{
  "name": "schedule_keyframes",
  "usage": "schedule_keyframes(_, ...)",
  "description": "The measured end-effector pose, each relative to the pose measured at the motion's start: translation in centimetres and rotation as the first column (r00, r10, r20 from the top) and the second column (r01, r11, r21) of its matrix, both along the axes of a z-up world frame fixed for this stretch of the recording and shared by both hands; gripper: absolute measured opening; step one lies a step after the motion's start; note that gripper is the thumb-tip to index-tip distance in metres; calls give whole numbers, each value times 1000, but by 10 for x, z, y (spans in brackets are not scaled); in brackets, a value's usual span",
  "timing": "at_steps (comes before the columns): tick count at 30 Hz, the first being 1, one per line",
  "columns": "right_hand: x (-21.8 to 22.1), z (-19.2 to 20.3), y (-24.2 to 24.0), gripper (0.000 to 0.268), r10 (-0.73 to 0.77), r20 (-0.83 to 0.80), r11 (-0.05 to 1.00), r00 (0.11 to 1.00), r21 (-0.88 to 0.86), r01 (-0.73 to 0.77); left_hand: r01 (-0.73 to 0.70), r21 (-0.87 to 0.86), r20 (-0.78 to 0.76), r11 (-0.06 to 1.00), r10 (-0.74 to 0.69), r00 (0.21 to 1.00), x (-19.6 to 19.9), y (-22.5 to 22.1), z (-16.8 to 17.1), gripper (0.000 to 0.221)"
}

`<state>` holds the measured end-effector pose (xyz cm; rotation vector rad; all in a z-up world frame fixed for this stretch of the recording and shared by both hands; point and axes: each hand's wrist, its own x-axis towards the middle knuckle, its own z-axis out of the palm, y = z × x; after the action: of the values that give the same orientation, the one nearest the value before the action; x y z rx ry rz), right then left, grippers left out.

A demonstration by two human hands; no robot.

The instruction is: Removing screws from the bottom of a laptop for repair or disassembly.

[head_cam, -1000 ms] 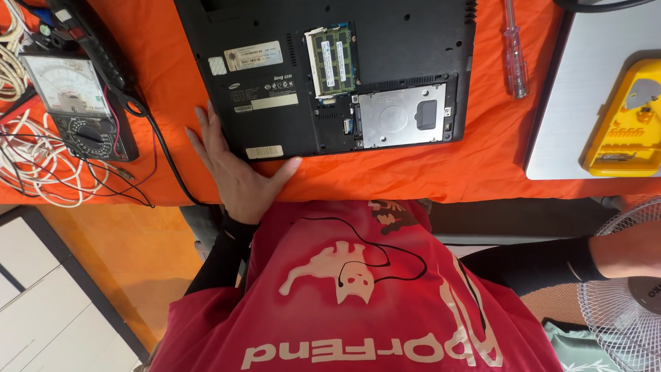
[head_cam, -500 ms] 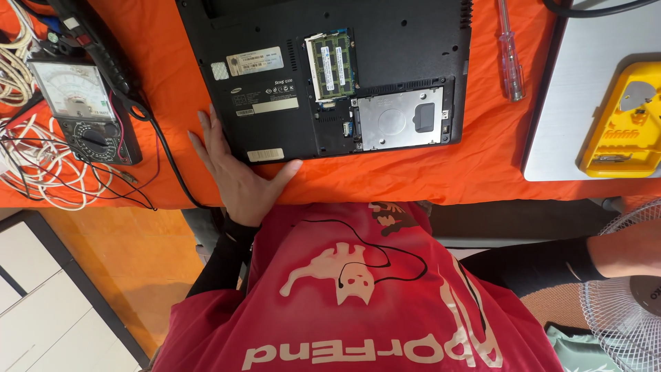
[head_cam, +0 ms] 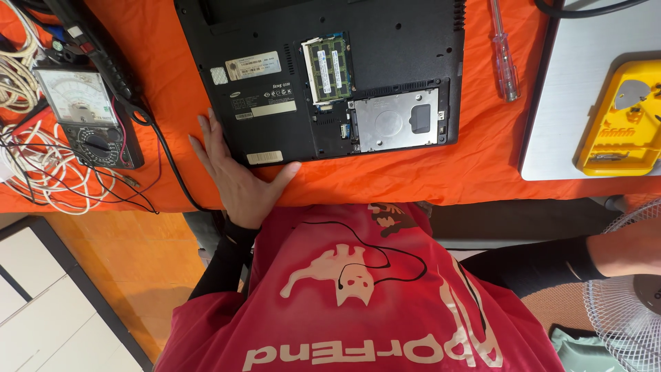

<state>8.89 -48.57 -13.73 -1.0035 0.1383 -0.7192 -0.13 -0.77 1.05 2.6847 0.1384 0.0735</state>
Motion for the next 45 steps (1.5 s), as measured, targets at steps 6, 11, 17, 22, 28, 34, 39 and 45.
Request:
schedule_keyframes(6, 15, 4, -5, 25, -58, 28, 998, 998, -9, 58, 11, -22, 2, 1000, -11, 1000, 3, 0, 4, 121)
schedule_keyframes(11, -6, 35, -37, 25, -159, 40, 983, 987, -87, 161, 87, -46, -8, 995, -88, 996, -3, 2, 9, 126)
schedule_keyframes(17, -90, 86, -104, 25, -410, 66, 879, 910, -236, 414, 66, -143, -20, 988, -70, 997, -6, 4, -2, 121)
schedule_keyframes(22, -85, 98, -90, 24, -442, 67, 860, 894, -253, 444, 21, -99, -20, 995, -23, 1000, -3, 0, 2, 123)
schedule_keyframes(28, -89, 90, -88, 22, -385, 46, 886, 922, -261, 383, 52, 9, -37, 999, -52, 998, -10, 13, -10, 120)
schedule_keyframes(34, -85, 90, -82, 24, -382, 29, 899, 924, -222, 378, 34, -26, -50, 999, -35, 998, -10, 16, -11, 117)
schedule_keyframes(39, -80, 90, -82, 24, -366, 34, 904, 930, -225, 364, 33, -17, -51, 999, -34, 998, -11, 19, -14, 116)
schedule_keyframes(45, -77, 88, -81, 22, -366, 31, 908, 930, -210, 364, 36, -23, -45, 999, -37, 998, -10, 16, -11, 115)
